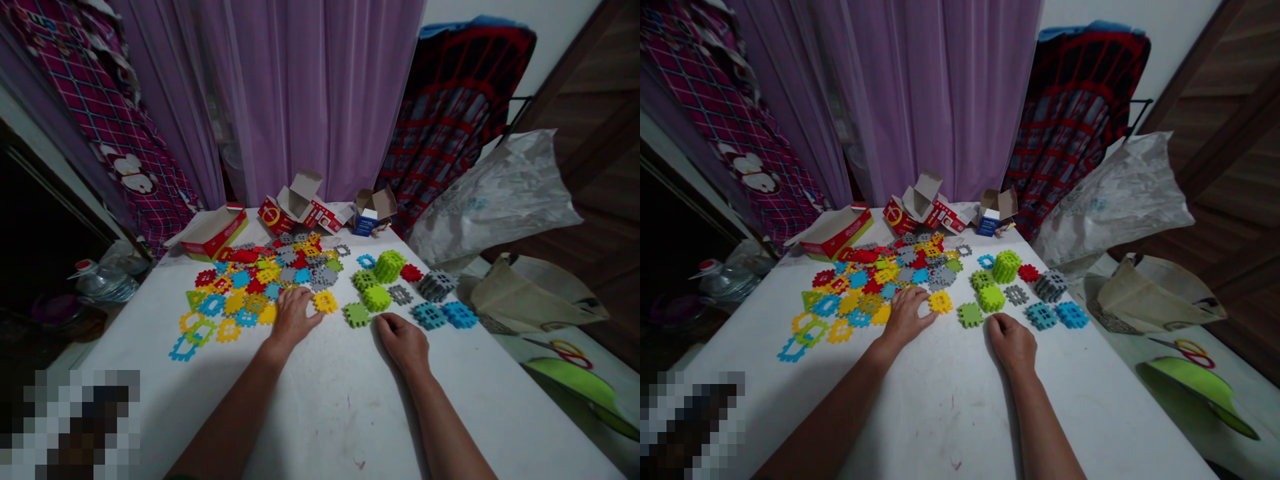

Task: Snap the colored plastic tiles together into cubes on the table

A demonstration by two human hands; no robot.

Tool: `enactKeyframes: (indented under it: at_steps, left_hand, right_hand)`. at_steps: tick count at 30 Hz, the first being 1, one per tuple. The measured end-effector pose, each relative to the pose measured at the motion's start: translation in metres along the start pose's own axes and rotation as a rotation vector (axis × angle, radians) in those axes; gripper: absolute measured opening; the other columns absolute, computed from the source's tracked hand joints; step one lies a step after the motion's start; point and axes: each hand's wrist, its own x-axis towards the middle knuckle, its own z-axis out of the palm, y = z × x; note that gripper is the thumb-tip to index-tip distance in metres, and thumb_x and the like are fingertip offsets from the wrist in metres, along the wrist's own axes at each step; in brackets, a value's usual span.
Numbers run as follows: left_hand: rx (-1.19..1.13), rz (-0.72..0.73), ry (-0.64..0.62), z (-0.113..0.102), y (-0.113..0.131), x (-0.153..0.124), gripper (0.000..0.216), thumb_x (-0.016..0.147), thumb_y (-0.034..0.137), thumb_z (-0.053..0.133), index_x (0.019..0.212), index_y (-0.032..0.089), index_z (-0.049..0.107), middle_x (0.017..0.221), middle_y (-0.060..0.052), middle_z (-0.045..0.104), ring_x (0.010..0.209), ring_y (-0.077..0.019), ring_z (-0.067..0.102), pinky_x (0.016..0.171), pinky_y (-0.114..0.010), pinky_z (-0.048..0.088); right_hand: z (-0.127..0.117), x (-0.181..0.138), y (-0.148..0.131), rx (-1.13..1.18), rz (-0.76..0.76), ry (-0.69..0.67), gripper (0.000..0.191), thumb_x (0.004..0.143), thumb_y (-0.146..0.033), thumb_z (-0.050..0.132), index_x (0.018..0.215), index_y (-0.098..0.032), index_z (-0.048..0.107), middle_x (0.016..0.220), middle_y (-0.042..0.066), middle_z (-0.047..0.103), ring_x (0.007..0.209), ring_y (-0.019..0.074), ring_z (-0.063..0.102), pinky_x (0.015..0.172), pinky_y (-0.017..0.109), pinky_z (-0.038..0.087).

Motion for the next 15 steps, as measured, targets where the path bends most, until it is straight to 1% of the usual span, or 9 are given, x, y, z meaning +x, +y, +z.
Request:
enactKeyframes:
  at_steps: [10,15]
  left_hand:
    - [-0.006,0.020,-0.017,0.0025,-0.0005,-0.0003,0.033,0.076,0.036,0.073,0.106,0.026,0.063,0.113,-0.004,0.066,0.110,-0.0241,0.058,0.103,-0.044,0.035]
    - [-0.006,0.014,-0.017,0.0035,-0.0010,-0.0007,0.033,0.076,0.037,0.073,0.106,0.026,0.063,0.112,-0.004,0.066,0.110,-0.0244,0.058,0.104,-0.045,0.034]
  right_hand:
    - [-0.0001,0.0003,0.0008,-0.002,0.004,0.004,0.032,0.086,-0.045,0.050,0.096,-0.030,0.076,0.087,0.002,0.075,0.079,0.0184,0.062,0.062,0.025,0.034]
    - [-0.0018,-0.0002,-0.0006,-0.016,0.013,-0.023,0.033,0.087,-0.045,0.048,0.098,-0.031,0.076,0.091,0.002,0.075,0.083,0.0192,0.063,0.064,0.026,0.034]
